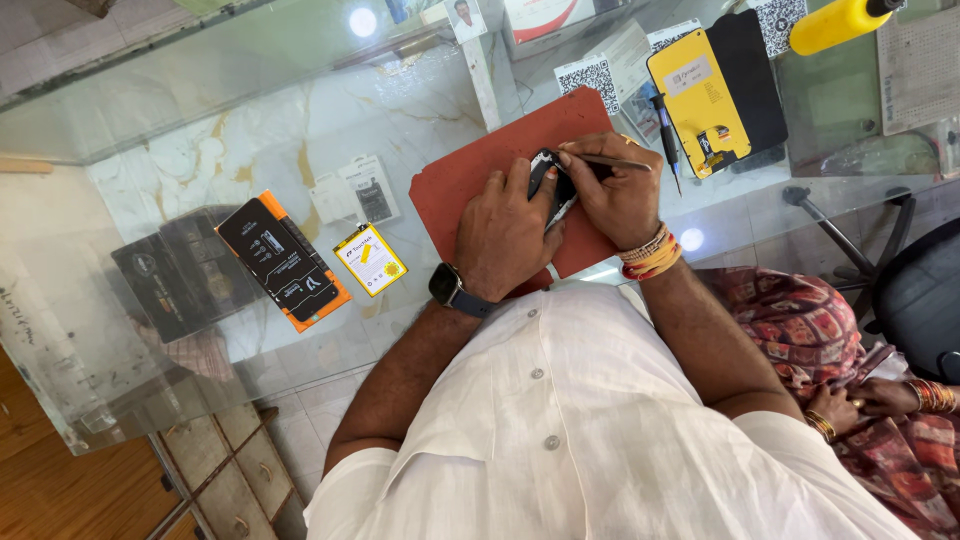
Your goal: The person uses a metal prying tool to scrape adhesive residue from the interior frame of a disassembled mobile phone. The person holds the phone steady with one hand while carefully working the tool along the edges of the frame.
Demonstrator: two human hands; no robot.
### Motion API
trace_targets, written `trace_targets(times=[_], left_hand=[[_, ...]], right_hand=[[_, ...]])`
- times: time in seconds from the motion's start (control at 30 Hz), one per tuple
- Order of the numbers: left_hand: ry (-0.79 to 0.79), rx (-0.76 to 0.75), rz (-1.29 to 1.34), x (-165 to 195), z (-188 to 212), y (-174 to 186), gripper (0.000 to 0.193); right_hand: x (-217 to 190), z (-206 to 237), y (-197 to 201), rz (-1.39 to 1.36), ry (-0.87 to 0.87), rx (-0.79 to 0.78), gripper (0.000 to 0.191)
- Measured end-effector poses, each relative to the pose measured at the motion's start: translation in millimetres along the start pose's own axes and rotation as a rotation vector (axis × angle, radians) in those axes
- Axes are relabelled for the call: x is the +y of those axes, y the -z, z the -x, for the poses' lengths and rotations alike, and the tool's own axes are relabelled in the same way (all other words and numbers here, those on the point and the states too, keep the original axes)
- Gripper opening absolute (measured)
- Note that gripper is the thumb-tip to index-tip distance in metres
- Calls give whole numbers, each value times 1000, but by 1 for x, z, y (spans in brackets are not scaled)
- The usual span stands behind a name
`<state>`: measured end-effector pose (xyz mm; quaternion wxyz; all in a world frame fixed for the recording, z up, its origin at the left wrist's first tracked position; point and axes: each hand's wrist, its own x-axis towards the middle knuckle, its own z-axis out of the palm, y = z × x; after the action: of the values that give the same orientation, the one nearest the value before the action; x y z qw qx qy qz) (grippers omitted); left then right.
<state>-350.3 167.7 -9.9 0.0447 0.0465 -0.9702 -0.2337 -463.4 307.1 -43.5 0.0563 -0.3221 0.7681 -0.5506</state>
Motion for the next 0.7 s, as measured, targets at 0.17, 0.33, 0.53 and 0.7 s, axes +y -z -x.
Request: trace_targets(times=[0.17,0.33,0.53,0.7], left_hand=[[-4,16,12,-1,0,2,55],[13,-24,13,0,-1,2,58],[-4,-17,14,-2,-2,2,58],[23,-37,26,0,-2,3,54]], right_hand=[[2,4,1,-97,-2,19,7],[2,4,2,-77,6,-5,7],[3,-1,-2,-43,18,-23,7],[1,2,1,-42,26,-13,7]])
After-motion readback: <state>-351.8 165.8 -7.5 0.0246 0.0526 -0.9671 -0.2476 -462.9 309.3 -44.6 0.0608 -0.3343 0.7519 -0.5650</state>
